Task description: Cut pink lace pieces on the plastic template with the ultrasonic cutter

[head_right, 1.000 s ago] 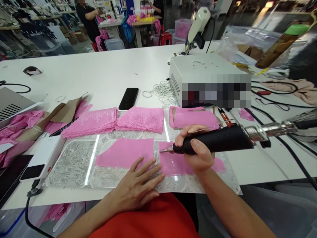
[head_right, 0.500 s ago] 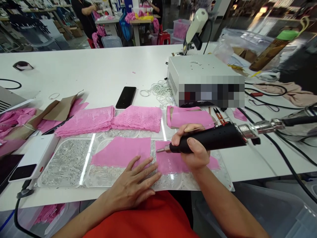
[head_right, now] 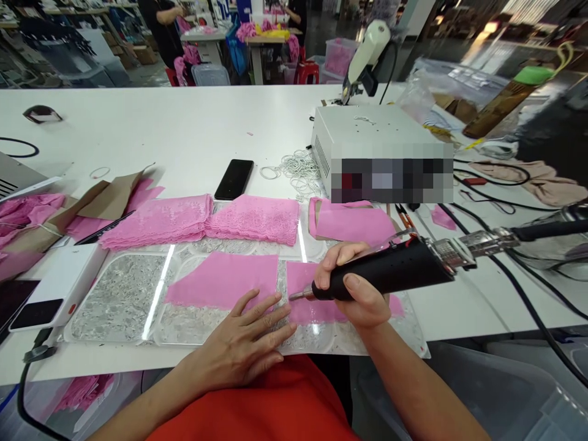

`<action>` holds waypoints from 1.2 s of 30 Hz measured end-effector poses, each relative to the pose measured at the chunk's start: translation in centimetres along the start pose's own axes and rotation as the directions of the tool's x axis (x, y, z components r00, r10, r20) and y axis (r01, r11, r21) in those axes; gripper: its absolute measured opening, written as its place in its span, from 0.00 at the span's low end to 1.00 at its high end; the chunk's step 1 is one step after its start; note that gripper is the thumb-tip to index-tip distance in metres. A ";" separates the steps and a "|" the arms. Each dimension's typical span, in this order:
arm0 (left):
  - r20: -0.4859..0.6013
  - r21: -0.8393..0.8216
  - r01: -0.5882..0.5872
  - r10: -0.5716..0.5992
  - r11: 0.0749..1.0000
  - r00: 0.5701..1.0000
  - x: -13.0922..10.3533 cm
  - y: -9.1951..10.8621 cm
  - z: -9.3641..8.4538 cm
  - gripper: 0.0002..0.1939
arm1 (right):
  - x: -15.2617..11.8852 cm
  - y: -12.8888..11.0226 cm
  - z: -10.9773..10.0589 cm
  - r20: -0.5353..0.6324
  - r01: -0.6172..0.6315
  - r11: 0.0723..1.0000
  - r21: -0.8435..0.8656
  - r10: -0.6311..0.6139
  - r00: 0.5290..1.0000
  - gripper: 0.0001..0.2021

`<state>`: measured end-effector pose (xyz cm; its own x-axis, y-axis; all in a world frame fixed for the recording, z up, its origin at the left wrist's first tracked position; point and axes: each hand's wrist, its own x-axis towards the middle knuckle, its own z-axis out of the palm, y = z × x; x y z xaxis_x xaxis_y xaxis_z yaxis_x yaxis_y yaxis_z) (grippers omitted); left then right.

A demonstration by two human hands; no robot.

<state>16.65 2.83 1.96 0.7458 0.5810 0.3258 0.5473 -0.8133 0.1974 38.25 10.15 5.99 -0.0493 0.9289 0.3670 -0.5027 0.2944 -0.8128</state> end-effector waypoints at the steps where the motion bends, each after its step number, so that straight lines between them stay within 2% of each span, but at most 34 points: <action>1: -0.006 -0.002 -0.001 0.001 1.000 1.000 0.0 0.0 0.0 0.19 | 0.0 0.1 0.0 0.005 0.002 1.000 0.002 -0.002 1.000 0.07; 4: -0.033 -0.007 -0.003 0.002 1.000 0.999 0.0 0.0 0.1 0.19 | 0.0 0.0 0.0 -0.002 0.002 1.000 0.000 -0.002 1.000 0.07; 7: -0.079 0.000 -0.001 0.001 1.000 0.997 0.4 -0.1 -0.2 0.17 | 0.6 -0.7 -0.4 -0.096 0.041 0.999 -0.012 -0.042 0.995 0.07; 10: -0.124 0.008 0.057 -0.055 0.998 0.991 1.2 -0.6 -0.4 0.17 | 1.3 -1.7 -1.2 -0.262 0.148 0.985 -0.088 -0.166 0.951 0.06; 13: -0.139 0.042 0.149 -0.142 0.988 0.980 2.1 -1.2 -0.1 0.18 | 1.8 -2.0 -1.7 -0.344 0.214 0.955 -0.203 -0.274 0.898 0.05; 20: -0.105 0.117 0.156 -0.144 0.981 0.984 2.7 -2.0 1.3 0.18 | 1.9 -0.1 -1.2 -0.341 0.198 0.954 -0.226 -0.268 0.901 0.05; 25: -0.061 0.120 0.166 -0.160 0.979 0.985 2.5 -1.9 1.2 0.18 | 2.0 0.1 -1.3 -0.312 0.192 0.948 -0.252 -0.268 0.911 0.06; 36: -0.036 0.106 0.179 -0.177 0.978 0.984 2.6 -1.9 1.0 0.19 | 2.1 0.3 -1.4 -0.304 0.189 0.949 -0.254 -0.264 0.915 0.05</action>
<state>17.94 5.93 1.49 0.6234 0.7139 0.3189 0.7092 -0.6880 0.1539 39.19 12.46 5.90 0.3501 0.8409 0.4127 -0.2674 0.5119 -0.8163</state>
